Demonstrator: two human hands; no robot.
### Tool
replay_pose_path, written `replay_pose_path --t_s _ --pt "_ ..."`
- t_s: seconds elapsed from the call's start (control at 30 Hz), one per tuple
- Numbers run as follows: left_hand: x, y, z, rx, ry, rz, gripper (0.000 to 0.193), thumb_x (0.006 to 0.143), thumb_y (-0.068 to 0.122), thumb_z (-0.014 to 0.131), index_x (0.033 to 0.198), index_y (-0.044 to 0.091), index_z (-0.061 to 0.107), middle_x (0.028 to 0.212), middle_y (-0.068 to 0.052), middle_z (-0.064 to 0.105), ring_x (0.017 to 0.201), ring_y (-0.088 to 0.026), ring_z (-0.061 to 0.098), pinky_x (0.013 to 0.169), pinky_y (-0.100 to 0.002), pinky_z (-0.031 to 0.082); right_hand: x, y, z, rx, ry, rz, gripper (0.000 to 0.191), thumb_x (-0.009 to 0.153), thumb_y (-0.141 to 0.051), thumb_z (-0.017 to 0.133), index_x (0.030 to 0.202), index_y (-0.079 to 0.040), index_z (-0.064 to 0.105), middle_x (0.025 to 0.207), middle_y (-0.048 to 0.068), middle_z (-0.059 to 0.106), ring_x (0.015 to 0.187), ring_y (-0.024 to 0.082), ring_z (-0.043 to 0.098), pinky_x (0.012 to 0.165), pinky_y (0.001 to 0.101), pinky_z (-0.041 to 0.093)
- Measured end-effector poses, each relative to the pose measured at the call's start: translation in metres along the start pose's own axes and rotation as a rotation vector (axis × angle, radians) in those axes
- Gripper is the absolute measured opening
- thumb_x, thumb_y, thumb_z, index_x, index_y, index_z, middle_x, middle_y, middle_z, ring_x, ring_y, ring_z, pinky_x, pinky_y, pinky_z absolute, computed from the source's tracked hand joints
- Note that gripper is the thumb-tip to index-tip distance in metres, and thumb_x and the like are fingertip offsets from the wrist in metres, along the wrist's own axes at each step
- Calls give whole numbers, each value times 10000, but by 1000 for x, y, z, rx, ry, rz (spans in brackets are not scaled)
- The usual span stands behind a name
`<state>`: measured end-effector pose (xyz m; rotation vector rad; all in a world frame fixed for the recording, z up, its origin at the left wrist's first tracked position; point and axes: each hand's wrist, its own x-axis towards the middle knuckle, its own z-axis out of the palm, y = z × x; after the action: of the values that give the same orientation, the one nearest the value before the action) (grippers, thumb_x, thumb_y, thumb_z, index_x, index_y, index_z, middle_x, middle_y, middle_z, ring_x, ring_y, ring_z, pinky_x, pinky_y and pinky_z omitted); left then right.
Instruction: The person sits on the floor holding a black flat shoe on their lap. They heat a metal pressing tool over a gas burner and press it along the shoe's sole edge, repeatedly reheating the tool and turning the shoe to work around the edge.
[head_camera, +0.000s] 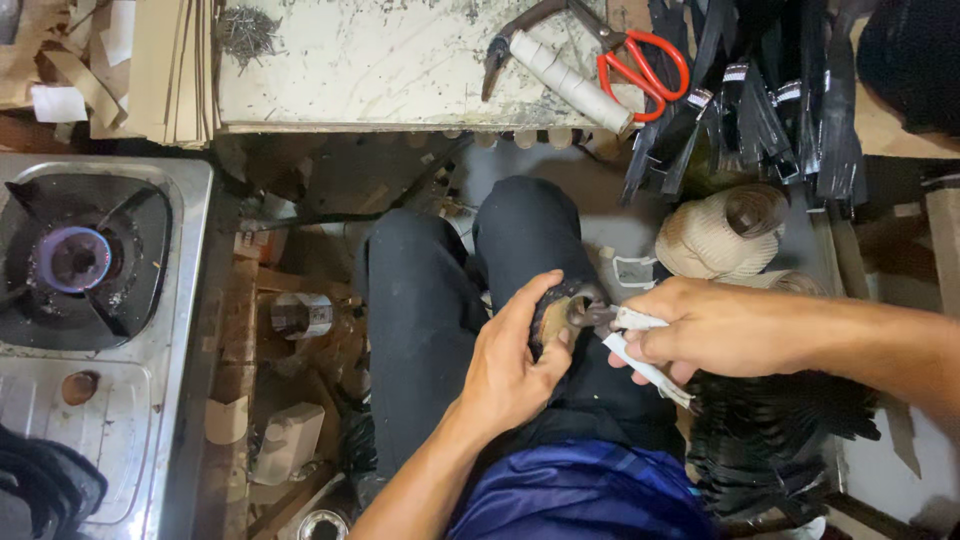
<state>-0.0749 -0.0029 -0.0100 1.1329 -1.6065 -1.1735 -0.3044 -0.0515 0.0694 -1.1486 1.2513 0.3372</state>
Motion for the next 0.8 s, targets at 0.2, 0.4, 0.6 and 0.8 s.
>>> replay_pose_path --t_s 0.2,0.4,0.6,0.8 --pt "-8 0 1 32 22 145 551 859 17 679 1392 27 541 1191 -226 695 1054 -375 725 901 -407 581 -1 6 -10 185 -99 -15 287 952 -204 607 1123 14 682 1013 126 745 799 220 800 674 377 668" --pt "-7 -3 -8 4 14 47 566 840 33 678 1390 50 547 1109 -195 699 902 -328 712 809 -387 568 6 3 22 113 169 88 238 936 -309 592 1087 -144 673 716 79 630 446 169 595 406 344 511" --pt "3 -20 -37 -69 -66 -129 587 824 68 662 1402 93 558 851 -125 683 604 -218 600 600 -334 503 48 1 91 310 446 -180 358 977 -315 553 783 -17 589 555 42 565 395 139 552 363 315 446" --pt "-1 -21 -41 -25 -15 -5 540 821 71 675 1353 79 588 991 -120 708 644 -197 627 606 -323 517 45 -4 91 199 435 -208 358 965 -317 564 759 -25 574 534 58 549 393 144 534 384 337 438"
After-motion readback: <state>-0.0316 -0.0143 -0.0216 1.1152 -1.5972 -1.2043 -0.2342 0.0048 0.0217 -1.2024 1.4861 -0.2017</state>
